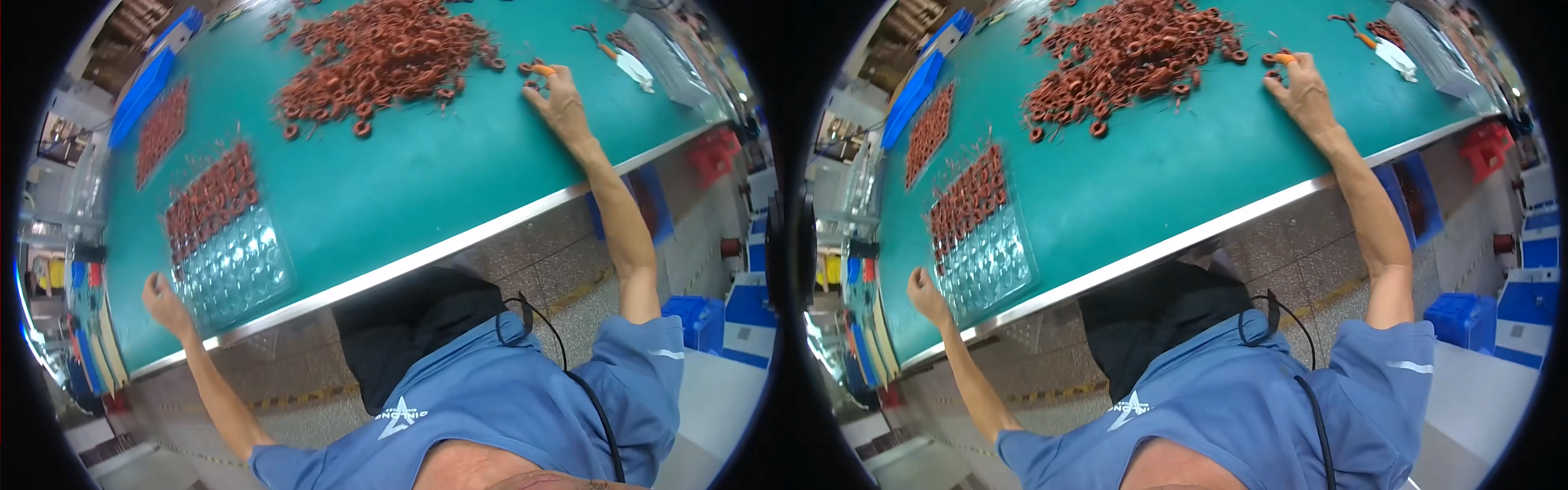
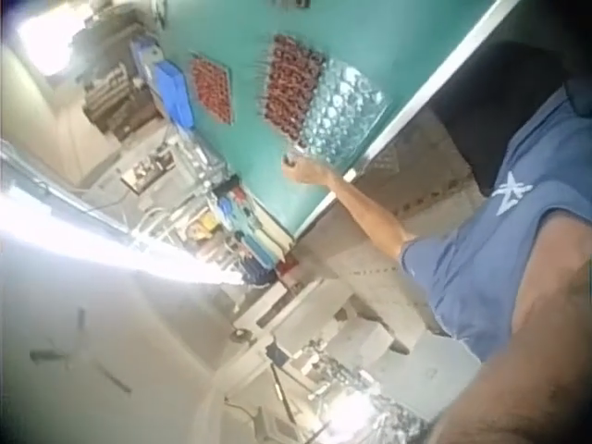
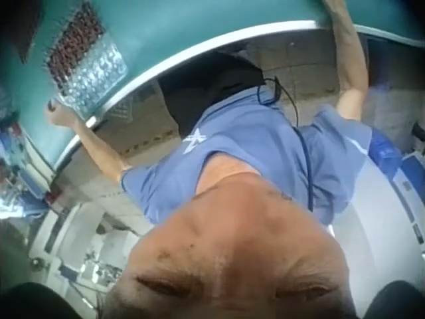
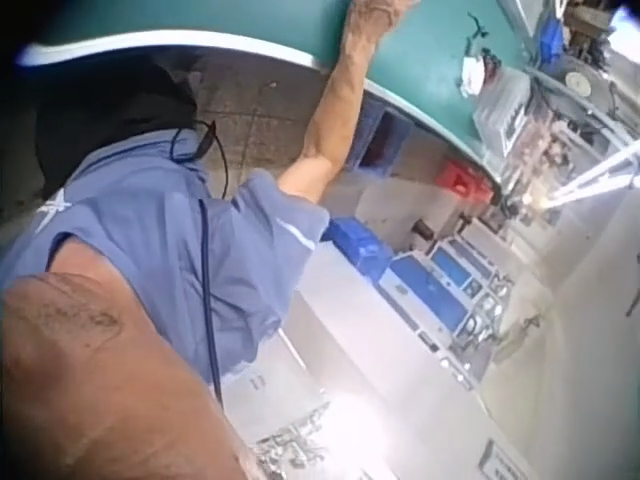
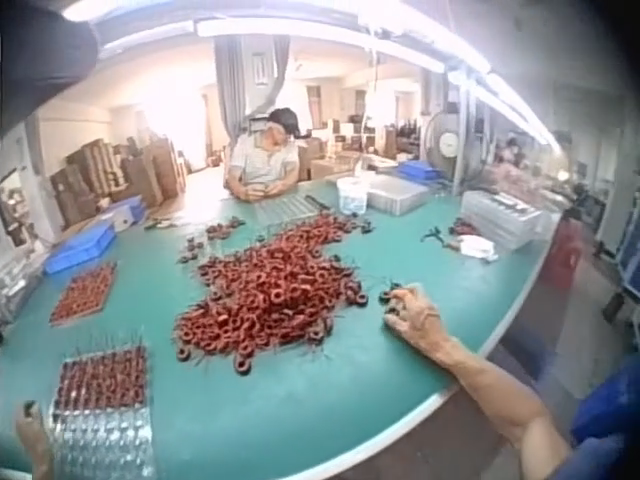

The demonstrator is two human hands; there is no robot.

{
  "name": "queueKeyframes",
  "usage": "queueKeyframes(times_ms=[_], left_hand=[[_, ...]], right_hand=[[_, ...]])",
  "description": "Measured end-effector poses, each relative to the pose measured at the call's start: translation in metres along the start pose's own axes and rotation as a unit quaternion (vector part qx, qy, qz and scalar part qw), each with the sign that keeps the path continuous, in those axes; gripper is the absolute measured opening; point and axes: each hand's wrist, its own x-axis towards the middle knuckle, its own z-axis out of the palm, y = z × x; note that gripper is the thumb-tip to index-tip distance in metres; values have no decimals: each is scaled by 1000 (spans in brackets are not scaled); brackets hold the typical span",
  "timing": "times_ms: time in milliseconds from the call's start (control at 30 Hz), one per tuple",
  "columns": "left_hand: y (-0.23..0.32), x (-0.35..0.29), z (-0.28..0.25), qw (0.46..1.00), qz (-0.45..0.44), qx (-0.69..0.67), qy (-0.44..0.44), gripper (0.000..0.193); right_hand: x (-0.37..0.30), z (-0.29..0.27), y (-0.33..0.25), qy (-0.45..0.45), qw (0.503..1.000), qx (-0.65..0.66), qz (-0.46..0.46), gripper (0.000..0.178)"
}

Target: The person is assembling electronic components by threading wires through small toroidal cores and placing them into a tray.

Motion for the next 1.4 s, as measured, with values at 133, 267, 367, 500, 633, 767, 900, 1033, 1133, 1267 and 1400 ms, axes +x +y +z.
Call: queueKeyframes(times_ms=[133,267,367,500,633,767,900,1033,1133,1267,1400], left_hand=[[114,-42,-24,972,-34,-231,-25,23],[233,-110,-45,878,-37,-440,-185,16],[300,-142,-34,753,-27,-551,-359,34],[351,-174,-7,639,-15,-653,-407,49],[343,-184,-9,563,-105,-699,-428,38],[343,-196,-14,517,-133,-707,-463,22],[338,-199,-16,420,-178,-710,-537,22],[343,-212,-28,449,-185,-710,-510,26],[344,-215,-36,541,-129,-692,-460,25],[337,-216,-38,621,-12,-659,-425,18],[332,-211,-48,653,56,-624,-426,24]], right_hand=[[-20,-37,-22,33,998,45,-24,49],[-24,-42,-78,59,986,141,-64,54],[-32,-42,-131,-1,956,291,-32,56],[-37,-49,-199,-26,934,332,-127,59],[-41,-60,-218,-49,951,209,-222,61],[-56,-75,-202,-165,917,267,-246,67],[-65,-87,-191,-131,911,308,-239,37],[-69,-79,-194,-41,916,303,-261,17],[-74,-71,-195,-60,915,336,-215,14],[-82,-64,-197,-202,821,528,77,21],[-90,-64,-194,-271,727,614,143,26]])
